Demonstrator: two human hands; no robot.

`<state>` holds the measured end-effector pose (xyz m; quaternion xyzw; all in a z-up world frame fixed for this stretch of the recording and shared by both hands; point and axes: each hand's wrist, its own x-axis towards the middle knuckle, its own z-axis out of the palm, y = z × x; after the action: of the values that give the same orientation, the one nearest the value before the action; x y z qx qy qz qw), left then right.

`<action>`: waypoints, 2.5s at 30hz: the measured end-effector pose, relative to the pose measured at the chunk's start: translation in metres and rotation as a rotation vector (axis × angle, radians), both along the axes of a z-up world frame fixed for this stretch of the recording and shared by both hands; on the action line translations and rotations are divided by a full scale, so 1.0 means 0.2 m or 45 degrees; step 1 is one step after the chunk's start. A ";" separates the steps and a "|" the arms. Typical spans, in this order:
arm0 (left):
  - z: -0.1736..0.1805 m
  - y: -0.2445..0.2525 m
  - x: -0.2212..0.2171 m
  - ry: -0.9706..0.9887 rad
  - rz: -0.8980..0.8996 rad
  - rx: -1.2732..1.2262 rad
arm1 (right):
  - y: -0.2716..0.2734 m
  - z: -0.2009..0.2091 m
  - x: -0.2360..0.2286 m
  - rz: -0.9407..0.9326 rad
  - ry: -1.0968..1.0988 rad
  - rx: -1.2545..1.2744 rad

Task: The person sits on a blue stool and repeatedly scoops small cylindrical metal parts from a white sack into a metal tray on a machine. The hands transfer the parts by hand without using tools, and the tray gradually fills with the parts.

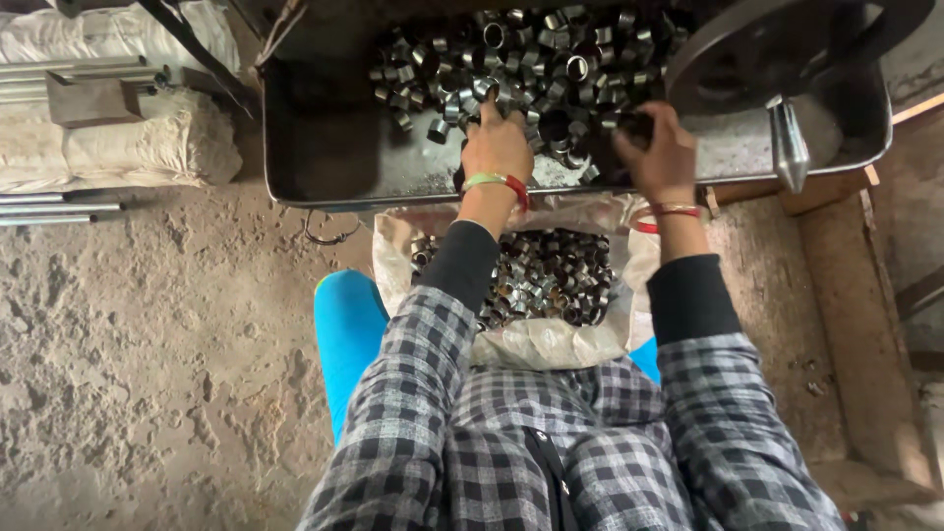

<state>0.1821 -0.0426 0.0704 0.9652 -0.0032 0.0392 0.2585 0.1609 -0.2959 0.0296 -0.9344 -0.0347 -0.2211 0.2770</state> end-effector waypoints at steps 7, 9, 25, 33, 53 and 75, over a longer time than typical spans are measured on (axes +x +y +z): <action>-0.07 0.02 0.02 0.069 -0.038 -0.063 | 0.11 0.01 -0.02 -0.127 0.005 -0.268; -0.09 0.01 0.03 0.061 -0.059 -0.120 | 0.10 0.00 0.00 -0.121 -0.004 -0.333; 0.22 0.24 -0.47 0.493 -0.023 -2.291 | 0.18 0.05 -0.02 -0.200 -0.075 -0.293; -0.02 0.26 -0.80 0.927 0.133 -2.703 | 0.23 0.12 -0.07 -0.251 -0.180 -0.160; -0.62 0.39 -1.11 0.806 0.364 -2.566 | 0.14 0.05 -0.04 -0.068 -0.364 -0.116; -0.70 0.44 -1.08 1.184 0.137 -2.427 | 0.10 0.06 -0.10 -0.083 -0.149 1.090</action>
<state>-0.0347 0.0445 -0.0695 0.2828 0.1707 -0.3361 0.8820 0.1417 -0.2756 0.0422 -0.7217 0.0739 -0.2767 0.6302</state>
